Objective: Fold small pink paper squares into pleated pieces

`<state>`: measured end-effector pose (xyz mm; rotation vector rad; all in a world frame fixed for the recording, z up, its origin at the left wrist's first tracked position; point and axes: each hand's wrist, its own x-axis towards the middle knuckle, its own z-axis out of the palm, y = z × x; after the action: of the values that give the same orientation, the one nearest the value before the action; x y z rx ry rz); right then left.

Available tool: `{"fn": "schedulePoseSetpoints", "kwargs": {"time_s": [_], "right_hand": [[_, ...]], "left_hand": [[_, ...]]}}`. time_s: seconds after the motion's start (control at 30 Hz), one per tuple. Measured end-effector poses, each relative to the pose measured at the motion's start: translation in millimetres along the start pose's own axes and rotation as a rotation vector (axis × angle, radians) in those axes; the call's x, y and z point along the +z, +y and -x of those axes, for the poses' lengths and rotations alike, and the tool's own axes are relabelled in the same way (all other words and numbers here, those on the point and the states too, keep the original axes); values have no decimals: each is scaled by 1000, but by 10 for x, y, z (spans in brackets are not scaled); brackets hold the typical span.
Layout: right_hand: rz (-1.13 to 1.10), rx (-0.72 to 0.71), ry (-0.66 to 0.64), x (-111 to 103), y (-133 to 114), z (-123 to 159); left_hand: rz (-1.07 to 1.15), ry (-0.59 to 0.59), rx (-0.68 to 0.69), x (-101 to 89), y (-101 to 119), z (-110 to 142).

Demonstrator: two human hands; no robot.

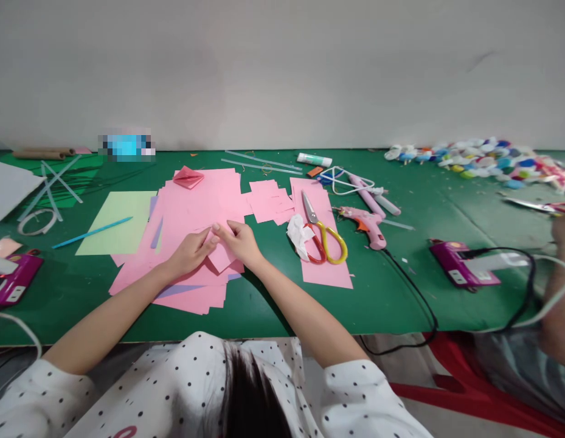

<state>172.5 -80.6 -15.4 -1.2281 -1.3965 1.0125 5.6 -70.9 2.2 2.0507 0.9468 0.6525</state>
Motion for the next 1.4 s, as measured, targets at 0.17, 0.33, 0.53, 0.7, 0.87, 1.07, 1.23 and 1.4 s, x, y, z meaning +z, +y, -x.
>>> {"fn": "schedulePoseSetpoints", "kwargs": {"time_s": [0.17, 0.33, 0.53, 0.7, 0.87, 1.07, 1.23, 1.4], "right_hand": [[25, -26, -4, 15, -2, 25], [173, -86, -89, 62, 32, 57], [293, -133, -122, 116, 33, 73], [265, -167, -107, 96, 58, 50], [272, -193, -155, 130, 19, 73], [366, -240, -144, 277, -109, 183], [402, -200, -136, 303, -96, 194], [386, -235, -178, 291, -37, 157]], "left_hand": [[276, 68, -78, -37, -33, -47], [509, 137, -161, -61, -67, -101], [374, 238, -122, -11, -66, -89], [277, 355, -126, -11, -104, -107], [263, 433, -137, -12, -115, -114], [256, 491, -132, 1, -136, -126], [195, 517, -127, -30, -110, -130], [184, 503, -118, -46, -106, -111]]}}
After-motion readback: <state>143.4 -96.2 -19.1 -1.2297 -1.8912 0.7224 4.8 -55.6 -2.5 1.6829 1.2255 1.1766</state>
